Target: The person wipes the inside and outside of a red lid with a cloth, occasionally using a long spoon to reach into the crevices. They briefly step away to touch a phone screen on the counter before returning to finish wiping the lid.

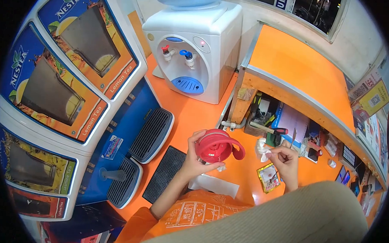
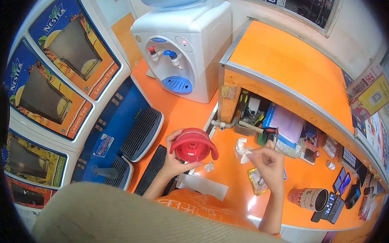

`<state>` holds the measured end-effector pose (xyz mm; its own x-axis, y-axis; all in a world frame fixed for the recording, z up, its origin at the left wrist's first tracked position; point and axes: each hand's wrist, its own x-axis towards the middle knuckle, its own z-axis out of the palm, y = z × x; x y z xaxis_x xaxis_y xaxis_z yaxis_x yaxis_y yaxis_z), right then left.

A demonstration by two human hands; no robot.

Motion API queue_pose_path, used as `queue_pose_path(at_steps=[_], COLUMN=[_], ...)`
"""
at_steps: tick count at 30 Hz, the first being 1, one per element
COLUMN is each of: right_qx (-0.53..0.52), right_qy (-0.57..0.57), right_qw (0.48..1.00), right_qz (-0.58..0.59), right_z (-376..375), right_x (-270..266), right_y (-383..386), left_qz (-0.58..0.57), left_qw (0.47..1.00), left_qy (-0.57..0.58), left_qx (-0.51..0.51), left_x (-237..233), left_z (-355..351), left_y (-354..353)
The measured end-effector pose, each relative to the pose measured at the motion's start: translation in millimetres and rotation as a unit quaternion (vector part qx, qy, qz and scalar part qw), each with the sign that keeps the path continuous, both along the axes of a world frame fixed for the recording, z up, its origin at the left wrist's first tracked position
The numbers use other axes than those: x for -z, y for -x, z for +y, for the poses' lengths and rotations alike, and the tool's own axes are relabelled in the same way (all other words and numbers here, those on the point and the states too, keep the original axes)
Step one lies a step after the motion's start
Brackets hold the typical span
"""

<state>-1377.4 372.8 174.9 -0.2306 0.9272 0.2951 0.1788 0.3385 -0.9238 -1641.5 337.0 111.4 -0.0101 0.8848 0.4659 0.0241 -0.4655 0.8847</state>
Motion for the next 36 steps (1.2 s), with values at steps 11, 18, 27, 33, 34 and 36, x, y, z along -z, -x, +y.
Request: queue_pose_path(at_steps=[11, 18, 27, 33, 34, 36], right_qx=[0.050, 0.044, -0.062, -0.116, -0.116, -0.142], right_qy=[-0.038, -0.179, -0.300, -0.234, -0.233, -0.206], right_qw=[0.970, 0.960, 0.868, 0.879, 0.879, 0.883], right_qz=[-0.233, -0.211, -0.391, -0.398, -0.398, -0.398], right_z=[-15, -33, -16, -17, -19, -23], right_x=[-14, -25, 3, -1, -6, -18], right_y=[17, 43, 76, 79, 78, 75], left_qz=[0.020, 0.013, 0.084, 0.060, 0.020, -0.019], left_qw=[1.000, 0.996, 0.989, 0.992, 0.993, 0.992], left_qy=[0.008, 0.087, 0.110, 0.106, 0.114, 0.121], left_qx=[-0.018, -0.032, -0.045, -0.019, -0.008, 0.005], left_x=[4, -3, -3, 4, 5, 6], left_z=[0, 1, -2, -4, -4, -3], left_y=[-1, -6, -12, -9, -10, -12])
